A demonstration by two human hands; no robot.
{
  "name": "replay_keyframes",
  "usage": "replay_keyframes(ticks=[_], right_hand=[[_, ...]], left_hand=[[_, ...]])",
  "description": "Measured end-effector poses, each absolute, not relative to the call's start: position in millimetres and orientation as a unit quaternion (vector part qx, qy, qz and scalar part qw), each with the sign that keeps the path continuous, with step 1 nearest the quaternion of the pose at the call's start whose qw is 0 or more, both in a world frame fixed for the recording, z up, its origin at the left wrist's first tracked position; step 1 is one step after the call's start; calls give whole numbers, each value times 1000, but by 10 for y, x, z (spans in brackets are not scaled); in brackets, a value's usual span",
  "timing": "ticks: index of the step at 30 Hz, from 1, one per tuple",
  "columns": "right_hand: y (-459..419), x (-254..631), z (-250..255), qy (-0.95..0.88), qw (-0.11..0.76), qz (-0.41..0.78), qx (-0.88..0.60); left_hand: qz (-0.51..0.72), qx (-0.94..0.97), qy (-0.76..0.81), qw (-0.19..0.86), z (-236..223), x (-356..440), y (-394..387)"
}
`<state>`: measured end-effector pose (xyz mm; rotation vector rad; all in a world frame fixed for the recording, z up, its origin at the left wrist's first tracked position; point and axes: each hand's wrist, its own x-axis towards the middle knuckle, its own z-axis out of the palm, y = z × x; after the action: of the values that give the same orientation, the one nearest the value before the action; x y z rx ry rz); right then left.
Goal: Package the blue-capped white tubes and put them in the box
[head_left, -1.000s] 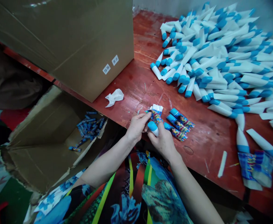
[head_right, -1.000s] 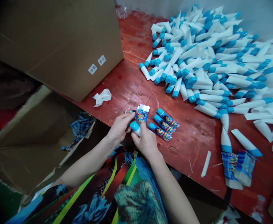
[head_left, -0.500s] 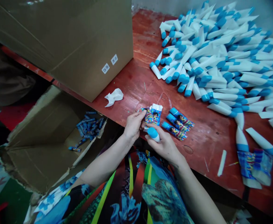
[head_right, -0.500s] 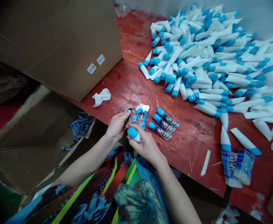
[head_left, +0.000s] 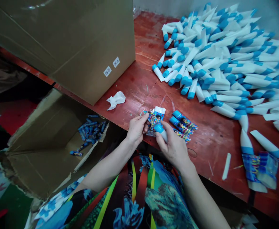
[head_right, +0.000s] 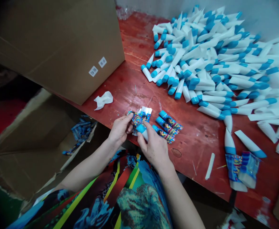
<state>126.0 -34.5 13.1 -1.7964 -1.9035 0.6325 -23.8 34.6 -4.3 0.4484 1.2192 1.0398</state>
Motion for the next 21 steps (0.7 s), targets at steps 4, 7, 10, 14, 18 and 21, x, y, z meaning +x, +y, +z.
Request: replay_keyframes(ticks=[4,7,10,14,18,21], right_hand=[[-343,1222,158,-703,177,174,-667],[-326,1194,192,-712,139,140,-674],[-299,1174,225,-715,102,112,-682],[-270,1187,229,-723,100,118,-674],[-248,1209,180,-716,158,138,-666],[-211,1202,142,-704,204,173,-658]], left_hand=[[464,200,548,667,-26,-238,347],[468,201,549,663,-15,-230,332],[461,210,545,667,-9,-223,316],[448,222,548,670,14,-240,323],[397,260,499,725,62,-238,324],[346,278,474,761,72,-181,277]])
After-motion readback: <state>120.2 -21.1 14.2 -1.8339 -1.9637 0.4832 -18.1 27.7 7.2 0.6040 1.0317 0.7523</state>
